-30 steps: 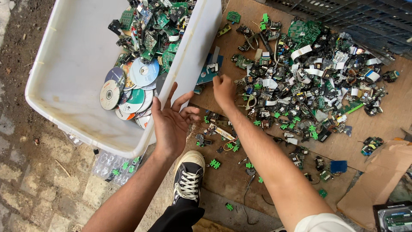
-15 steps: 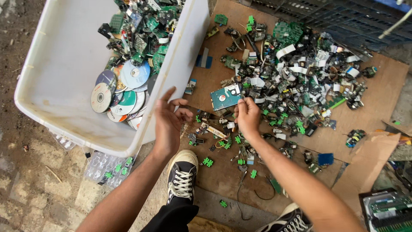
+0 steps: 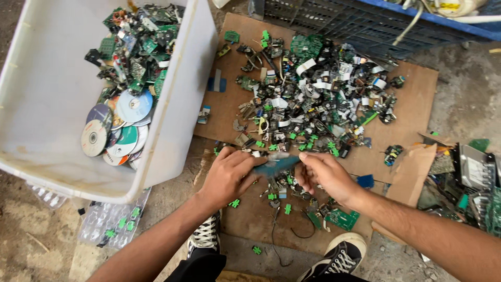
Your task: The person sorts through a pile of electronic waste on a cardboard sheet, picking up various circuit boards and components. They place selected items into a white plastic bin containing CDs and other electronics, while leaving other pieces on the cardboard or moving them to a side pile.
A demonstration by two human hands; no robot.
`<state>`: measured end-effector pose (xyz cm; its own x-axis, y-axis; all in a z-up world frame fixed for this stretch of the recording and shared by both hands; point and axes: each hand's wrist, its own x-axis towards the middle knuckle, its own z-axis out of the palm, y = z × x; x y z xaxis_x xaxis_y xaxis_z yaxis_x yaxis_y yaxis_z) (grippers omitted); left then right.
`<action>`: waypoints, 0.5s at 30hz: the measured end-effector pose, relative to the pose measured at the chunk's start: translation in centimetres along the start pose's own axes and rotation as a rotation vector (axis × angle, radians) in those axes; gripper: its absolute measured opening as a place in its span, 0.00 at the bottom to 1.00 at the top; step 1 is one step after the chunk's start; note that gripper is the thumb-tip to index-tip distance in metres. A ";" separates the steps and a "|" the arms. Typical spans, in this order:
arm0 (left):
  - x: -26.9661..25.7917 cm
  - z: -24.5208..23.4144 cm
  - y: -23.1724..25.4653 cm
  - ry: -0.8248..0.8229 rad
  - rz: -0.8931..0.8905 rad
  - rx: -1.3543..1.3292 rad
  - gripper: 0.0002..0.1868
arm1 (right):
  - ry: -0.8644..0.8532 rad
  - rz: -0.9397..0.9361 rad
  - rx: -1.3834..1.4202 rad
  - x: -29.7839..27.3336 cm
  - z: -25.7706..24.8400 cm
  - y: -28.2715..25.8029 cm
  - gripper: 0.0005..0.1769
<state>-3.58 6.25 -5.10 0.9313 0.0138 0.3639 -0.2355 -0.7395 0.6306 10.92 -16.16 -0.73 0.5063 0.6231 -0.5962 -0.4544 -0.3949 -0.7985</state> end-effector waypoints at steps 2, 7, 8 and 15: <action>0.7 0.3 1.5 -0.030 -0.210 -0.309 0.07 | 0.014 -0.063 -0.273 -0.9 -2.1 1.1 0.21; 1.9 2.4 5.1 -0.147 -0.502 -0.840 0.15 | -0.031 -0.202 -0.465 -4.6 -4.0 1.8 0.21; 1.7 3.3 5.6 -0.197 -0.547 -0.940 0.15 | -0.067 -0.191 -0.387 -5.3 -4.0 1.7 0.15; 2.6 5.3 8.1 -0.790 -0.816 -0.680 0.28 | 0.045 0.000 -0.066 -12.6 -11.8 10.8 0.18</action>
<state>-1.58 -3.21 -2.66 0.7268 -0.2734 -0.6300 0.5904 -0.2200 0.7766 8.28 -36.25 -2.77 0.5394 0.5927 -0.5981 -0.4058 -0.4394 -0.8014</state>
